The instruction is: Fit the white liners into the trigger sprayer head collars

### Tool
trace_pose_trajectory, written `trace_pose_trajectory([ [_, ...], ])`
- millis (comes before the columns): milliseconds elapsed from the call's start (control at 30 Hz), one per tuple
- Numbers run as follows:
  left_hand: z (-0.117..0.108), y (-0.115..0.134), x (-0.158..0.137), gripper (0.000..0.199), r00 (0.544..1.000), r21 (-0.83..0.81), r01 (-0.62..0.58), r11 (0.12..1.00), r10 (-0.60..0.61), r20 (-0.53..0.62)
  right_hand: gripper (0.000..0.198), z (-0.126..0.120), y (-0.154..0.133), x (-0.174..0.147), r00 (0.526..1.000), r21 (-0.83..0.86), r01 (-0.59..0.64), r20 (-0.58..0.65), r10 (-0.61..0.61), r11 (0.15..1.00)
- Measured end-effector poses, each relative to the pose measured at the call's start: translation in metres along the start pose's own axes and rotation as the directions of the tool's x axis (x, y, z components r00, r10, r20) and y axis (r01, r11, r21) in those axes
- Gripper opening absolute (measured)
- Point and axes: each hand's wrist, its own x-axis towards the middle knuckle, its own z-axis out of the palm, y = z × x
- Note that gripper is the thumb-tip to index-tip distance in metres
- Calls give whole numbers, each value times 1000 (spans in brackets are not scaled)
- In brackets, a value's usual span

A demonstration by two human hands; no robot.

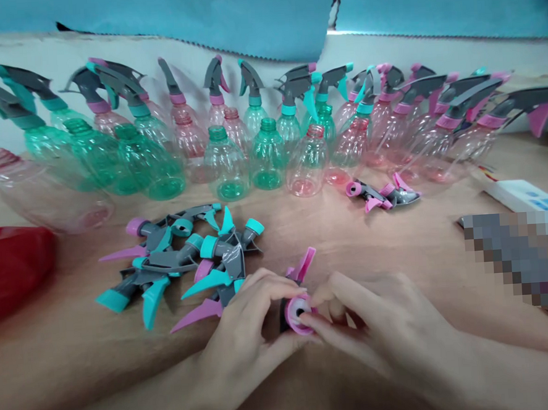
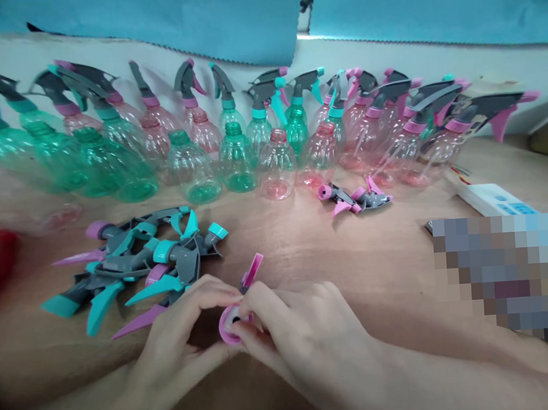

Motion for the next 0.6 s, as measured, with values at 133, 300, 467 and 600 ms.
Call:
trace_pose_trajectory([
  [133, 0, 0, -1, 29, 1000, 3, 5, 1000, -5, 8, 6, -7, -1, 2, 994, 107, -5, 109, -7, 994],
  [300, 0, -1, -3, 29, 999, 27, -24, 999, 24, 24, 20, -12, -4, 1, 984, 26, -57, 170, 51, 998],
  [467, 1, -3, -4, 31, 998, 68, -58, 996, 56, 22, 30, -13, -10, -2, 965, -25, -76, 252, 80, 997],
  [600, 1, -2, -3, 27, 998, 94, -67, 993, 65, 24, 24, -15, -12, -1, 956, -31, -31, 291, 39, 999],
])
